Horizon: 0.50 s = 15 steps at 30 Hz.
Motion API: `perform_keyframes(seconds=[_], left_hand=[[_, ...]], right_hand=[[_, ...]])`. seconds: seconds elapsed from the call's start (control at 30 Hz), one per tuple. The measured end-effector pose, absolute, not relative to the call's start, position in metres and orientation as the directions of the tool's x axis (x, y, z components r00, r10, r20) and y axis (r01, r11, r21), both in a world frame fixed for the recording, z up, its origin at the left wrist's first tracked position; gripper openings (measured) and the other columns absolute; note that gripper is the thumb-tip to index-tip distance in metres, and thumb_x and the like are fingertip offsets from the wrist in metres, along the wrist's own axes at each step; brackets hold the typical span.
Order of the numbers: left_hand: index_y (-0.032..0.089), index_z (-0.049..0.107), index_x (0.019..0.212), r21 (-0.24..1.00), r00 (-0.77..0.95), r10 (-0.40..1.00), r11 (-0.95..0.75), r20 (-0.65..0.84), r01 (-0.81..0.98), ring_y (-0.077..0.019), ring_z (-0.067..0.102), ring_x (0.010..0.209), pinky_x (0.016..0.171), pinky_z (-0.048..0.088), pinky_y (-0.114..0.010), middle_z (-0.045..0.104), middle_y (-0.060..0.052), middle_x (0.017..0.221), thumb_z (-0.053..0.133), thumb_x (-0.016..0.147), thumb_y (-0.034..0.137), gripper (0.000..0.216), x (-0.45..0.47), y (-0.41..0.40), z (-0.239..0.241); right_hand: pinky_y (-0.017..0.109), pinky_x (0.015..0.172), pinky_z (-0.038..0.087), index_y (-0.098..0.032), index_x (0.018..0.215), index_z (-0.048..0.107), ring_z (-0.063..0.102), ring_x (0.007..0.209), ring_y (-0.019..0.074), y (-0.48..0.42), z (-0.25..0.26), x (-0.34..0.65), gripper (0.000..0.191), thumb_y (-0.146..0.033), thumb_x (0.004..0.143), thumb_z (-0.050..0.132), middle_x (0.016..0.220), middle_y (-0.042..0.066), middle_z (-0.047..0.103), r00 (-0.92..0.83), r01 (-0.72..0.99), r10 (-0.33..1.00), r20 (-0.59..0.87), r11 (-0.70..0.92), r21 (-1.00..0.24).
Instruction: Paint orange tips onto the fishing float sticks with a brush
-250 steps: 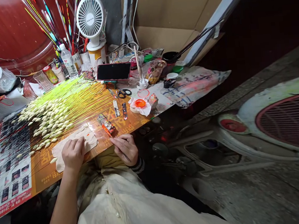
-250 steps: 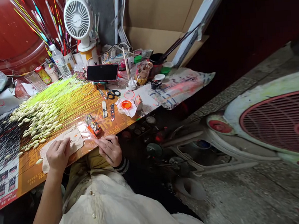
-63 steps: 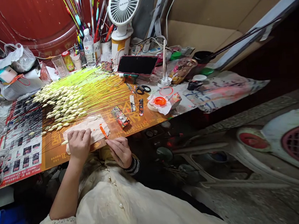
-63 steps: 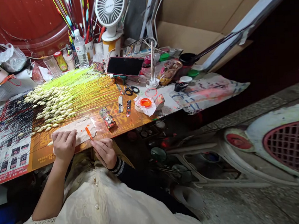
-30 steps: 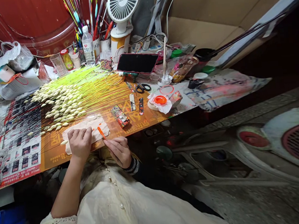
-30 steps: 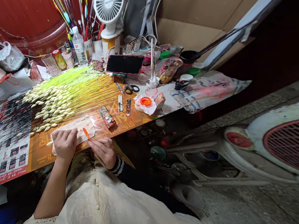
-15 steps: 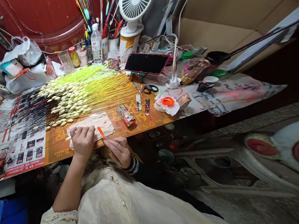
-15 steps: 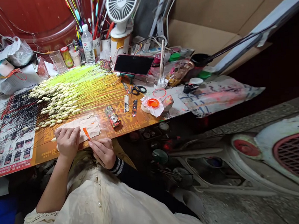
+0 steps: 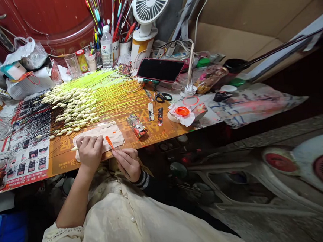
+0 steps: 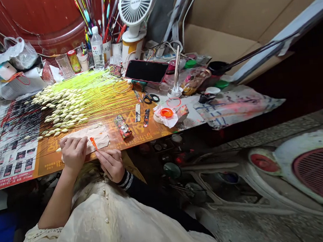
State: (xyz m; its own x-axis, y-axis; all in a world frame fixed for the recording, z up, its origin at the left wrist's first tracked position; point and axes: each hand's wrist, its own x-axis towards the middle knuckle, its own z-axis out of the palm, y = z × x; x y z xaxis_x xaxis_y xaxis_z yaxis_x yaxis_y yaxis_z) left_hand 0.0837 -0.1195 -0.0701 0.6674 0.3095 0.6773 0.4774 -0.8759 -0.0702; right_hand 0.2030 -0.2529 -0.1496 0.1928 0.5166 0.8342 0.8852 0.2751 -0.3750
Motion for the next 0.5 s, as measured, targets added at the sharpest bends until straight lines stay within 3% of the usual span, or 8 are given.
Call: perform_keyframes(seconds=[0.5], left_hand=[[0.023, 0.068, 0.103, -0.043, 0.657, 0.331, -0.874, 0.677, 0.484, -0.0179, 0.062, 0.083, 0.087, 0.032, -0.041, 0.073, -0.002, 0.083, 0.057, 0.095, 0.023, 0.014, 0.0839, -0.1181, -0.0715]], right_hand=[[0.040, 0.091, 0.048, -0.021, 0.149, 0.041, 0.058, 0.101, 0.0210, -0.2565, -0.1537, 0.2062, 0.058, -0.012, 0.093, 0.051, 0.116, 0.009, 0.070, 0.188, 0.876, 0.520, 0.833, 0.295, -0.382]])
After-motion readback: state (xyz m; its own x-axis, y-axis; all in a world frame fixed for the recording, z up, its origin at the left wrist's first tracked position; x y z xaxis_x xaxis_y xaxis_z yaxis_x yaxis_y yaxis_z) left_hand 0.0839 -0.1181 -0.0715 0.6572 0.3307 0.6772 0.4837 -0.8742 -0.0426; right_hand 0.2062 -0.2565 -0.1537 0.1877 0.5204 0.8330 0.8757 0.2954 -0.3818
